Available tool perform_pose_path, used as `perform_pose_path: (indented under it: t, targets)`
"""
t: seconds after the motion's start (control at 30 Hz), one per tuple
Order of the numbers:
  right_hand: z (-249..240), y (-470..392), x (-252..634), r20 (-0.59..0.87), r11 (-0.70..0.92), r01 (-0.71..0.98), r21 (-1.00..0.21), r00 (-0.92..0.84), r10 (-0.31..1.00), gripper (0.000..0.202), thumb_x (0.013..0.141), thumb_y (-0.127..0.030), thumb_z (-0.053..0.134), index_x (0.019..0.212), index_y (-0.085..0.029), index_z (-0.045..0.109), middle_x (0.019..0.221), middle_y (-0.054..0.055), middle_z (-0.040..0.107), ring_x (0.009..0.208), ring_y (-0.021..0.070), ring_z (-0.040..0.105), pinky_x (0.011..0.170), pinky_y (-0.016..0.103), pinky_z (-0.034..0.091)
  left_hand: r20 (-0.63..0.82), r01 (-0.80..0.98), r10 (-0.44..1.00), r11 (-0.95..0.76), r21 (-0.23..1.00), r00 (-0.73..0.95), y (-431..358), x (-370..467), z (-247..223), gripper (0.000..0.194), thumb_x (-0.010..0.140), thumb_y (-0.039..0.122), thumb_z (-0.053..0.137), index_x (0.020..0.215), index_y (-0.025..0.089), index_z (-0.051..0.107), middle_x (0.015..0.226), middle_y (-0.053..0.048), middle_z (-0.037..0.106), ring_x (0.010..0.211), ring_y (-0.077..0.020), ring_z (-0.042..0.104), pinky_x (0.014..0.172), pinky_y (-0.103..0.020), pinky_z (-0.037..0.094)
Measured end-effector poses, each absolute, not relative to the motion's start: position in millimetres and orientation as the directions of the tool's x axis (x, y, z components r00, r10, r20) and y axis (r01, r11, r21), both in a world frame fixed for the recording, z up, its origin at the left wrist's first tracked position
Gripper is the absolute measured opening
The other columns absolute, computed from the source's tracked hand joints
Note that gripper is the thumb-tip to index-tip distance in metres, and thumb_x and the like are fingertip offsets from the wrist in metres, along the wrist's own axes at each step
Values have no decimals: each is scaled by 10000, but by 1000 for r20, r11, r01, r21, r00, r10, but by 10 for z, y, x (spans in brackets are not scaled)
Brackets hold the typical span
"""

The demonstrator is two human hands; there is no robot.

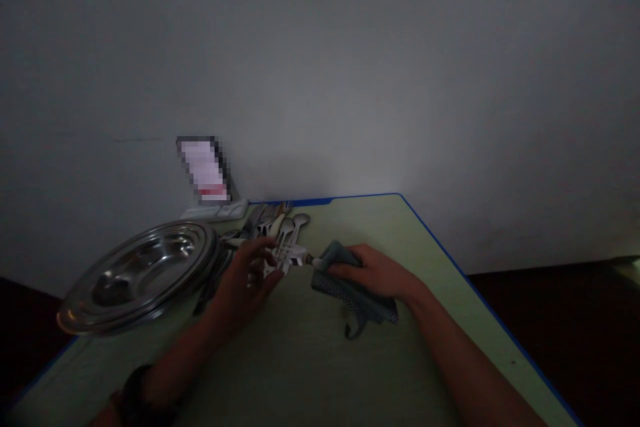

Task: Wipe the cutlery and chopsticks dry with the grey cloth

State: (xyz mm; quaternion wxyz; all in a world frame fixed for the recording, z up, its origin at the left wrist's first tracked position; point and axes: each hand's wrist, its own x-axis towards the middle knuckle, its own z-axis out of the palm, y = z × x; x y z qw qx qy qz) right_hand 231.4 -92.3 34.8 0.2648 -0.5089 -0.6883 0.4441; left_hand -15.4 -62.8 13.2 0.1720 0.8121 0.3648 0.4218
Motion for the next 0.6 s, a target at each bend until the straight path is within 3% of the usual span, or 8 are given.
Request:
perform_pose_path:
  t: [0.1,0.2,0.33,0.4,0.6]
  targets:
    - [373,-962,2316,-97,54,413,-909,-337,937,374,765,-503,546,843,-155,656,778,28,639,675,143,559,577,231,438,664,443,590,-800,404,459,-616,-190,129,407,860,208,520,1248,270,414,1228,-91,469,909,-161,575,681,-264,506]
    - [388,-983,2290,-118,53,422,-905,-369,922,374,764,-502,551,844,-151,650,751,23,638,640,127,551,560,223,428,706,452,503,-845,284,498,-633,-212,172,279,895,221,480,1172,248,492,1125,-73,559,965,-175,571,774,-296,498]
    - [393,-984,2228,-151,86,489,-868,-425,892,365,772,-486,552,865,-146,645,737,17,640,611,121,549,543,222,418,752,452,483,-848,276,449,-647,-213,215,117,890,258,497,930,183,577,832,-44,631,759,-146,604,649,-247,493]
    - [408,-993,2185,-145,127,519,-845,-451,881,332,774,-457,561,872,-150,640,766,17,650,635,127,561,558,224,422,746,466,494,-840,278,447,-640,-205,210,136,889,263,493,814,176,566,715,-18,614,643,-128,583,567,-224,462]
    - [451,-1031,2077,-8,341,675,-654,-458,889,257,827,-382,497,786,-157,614,640,-3,594,566,111,510,517,216,346,639,555,600,-773,307,481,-632,-160,131,173,899,231,447,733,186,472,632,34,536,515,-95,504,490,-196,375]
